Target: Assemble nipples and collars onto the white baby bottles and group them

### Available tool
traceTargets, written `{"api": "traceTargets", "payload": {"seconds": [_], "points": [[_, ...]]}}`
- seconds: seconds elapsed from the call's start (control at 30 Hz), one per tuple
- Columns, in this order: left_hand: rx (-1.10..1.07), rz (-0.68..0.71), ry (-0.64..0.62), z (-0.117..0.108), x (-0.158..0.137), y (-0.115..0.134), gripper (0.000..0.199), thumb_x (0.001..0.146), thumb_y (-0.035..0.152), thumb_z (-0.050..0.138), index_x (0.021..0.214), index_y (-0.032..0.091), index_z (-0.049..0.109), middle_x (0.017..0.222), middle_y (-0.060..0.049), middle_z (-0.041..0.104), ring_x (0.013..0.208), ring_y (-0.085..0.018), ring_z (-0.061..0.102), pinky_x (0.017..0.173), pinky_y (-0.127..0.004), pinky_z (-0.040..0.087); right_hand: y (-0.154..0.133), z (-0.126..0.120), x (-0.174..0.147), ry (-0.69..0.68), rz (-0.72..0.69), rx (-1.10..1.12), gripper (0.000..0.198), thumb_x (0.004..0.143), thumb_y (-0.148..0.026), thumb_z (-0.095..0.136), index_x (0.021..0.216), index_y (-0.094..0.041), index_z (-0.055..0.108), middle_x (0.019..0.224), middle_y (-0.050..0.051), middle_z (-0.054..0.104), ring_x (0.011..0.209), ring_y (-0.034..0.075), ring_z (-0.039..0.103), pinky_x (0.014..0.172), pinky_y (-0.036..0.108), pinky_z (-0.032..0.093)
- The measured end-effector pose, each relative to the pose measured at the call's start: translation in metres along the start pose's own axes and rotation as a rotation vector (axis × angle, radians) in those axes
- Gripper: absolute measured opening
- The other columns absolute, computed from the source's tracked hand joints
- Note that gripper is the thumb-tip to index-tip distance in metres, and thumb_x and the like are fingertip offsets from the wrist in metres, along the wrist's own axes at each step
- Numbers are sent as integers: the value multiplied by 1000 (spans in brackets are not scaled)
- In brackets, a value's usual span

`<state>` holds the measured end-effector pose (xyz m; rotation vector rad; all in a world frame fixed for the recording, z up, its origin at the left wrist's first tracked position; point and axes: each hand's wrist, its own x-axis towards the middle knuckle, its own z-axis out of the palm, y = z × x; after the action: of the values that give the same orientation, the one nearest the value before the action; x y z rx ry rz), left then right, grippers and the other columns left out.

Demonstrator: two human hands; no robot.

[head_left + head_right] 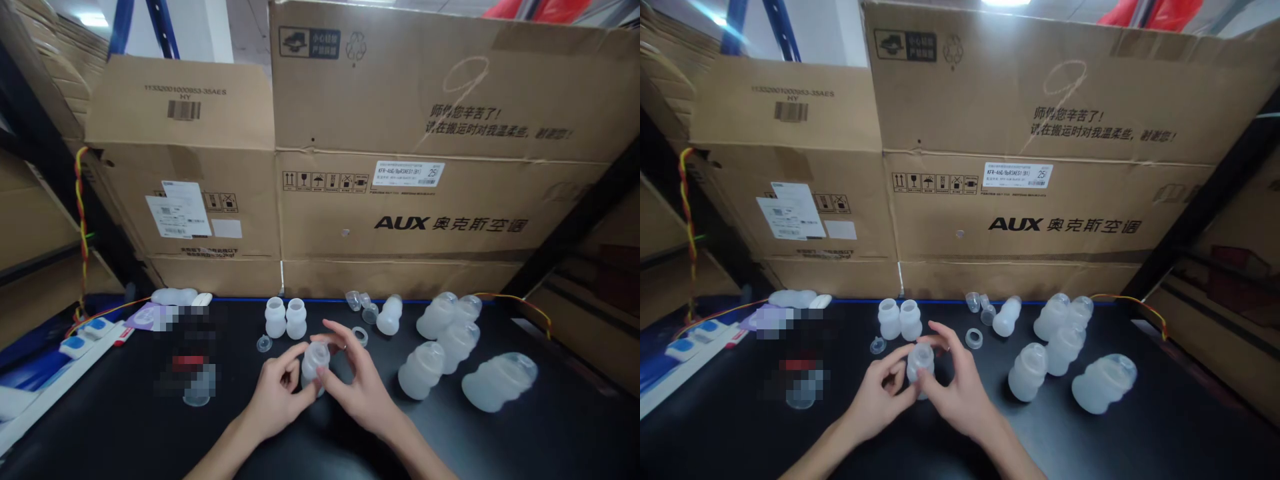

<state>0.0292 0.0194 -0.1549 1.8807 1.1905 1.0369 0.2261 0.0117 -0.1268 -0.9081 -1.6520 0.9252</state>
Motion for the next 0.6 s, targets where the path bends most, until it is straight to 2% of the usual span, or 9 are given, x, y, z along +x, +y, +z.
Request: {"api": "traceTargets", "payload": {"seconds": [0.07,0.13,0.27,0.37,0.47,0.5,0.53,0.6], "points": [[-84,-19,-58,0,0,6,52,89,43,68,131,12,66,54,13,30,51,-7,26,54,-21,25,-3,-2,-2,-52,13,-11,70,92,-22,69,153,-36,38,136,4,66,118,21,62,108,44,43],[-191,-54,-138,-4,1,10,46,89,42,70,123,12,70,56,11,31,54,-7,25,54,-22,23,-7,-5,-3,-125,22,3,74,94,-22,68,157,-38,33,141,5,64,124,22,60,113,47,40],[-336,-76,-289,-14,5,13,35,84,40,73,104,11,74,69,5,45,63,-9,31,59,-23,27,-14,-15,-3,-283,35,81,70,98,-23,66,158,-39,34,148,6,60,139,22,54,123,50,31],[-358,-81,-307,-18,6,13,37,81,41,77,102,11,76,66,5,42,63,-9,31,60,-24,26,-17,-24,-1,-374,48,203,72,97,-27,70,159,-36,35,153,7,57,145,23,49,125,50,28],[-351,-87,-252,-21,8,11,48,84,44,76,120,11,74,63,8,34,61,-9,26,59,-24,22,-18,-31,2,-379,62,248,76,96,-30,71,161,-35,32,155,8,54,152,24,40,127,50,21],[-348,-87,-225,-22,8,10,53,85,45,75,126,12,72,63,8,33,62,-9,26,60,-24,21,-18,-33,3,-345,59,215,74,97,-30,70,160,-35,33,151,7,58,150,24,41,126,50,22],[-345,-86,-199,-23,9,9,57,85,45,75,131,12,70,63,9,31,62,-9,25,60,-24,21,-18,-35,4,-296,53,167,69,97,-31,68,158,-34,37,140,7,65,144,24,49,124,49,26],[-343,-86,-158,-26,11,7,60,86,45,75,135,12,67,64,9,29,62,-9,24,60,-24,20,-15,-37,5,-180,46,87,48,99,-34,65,146,-30,52,102,2,72,108,21,66,107,43,41]]}}
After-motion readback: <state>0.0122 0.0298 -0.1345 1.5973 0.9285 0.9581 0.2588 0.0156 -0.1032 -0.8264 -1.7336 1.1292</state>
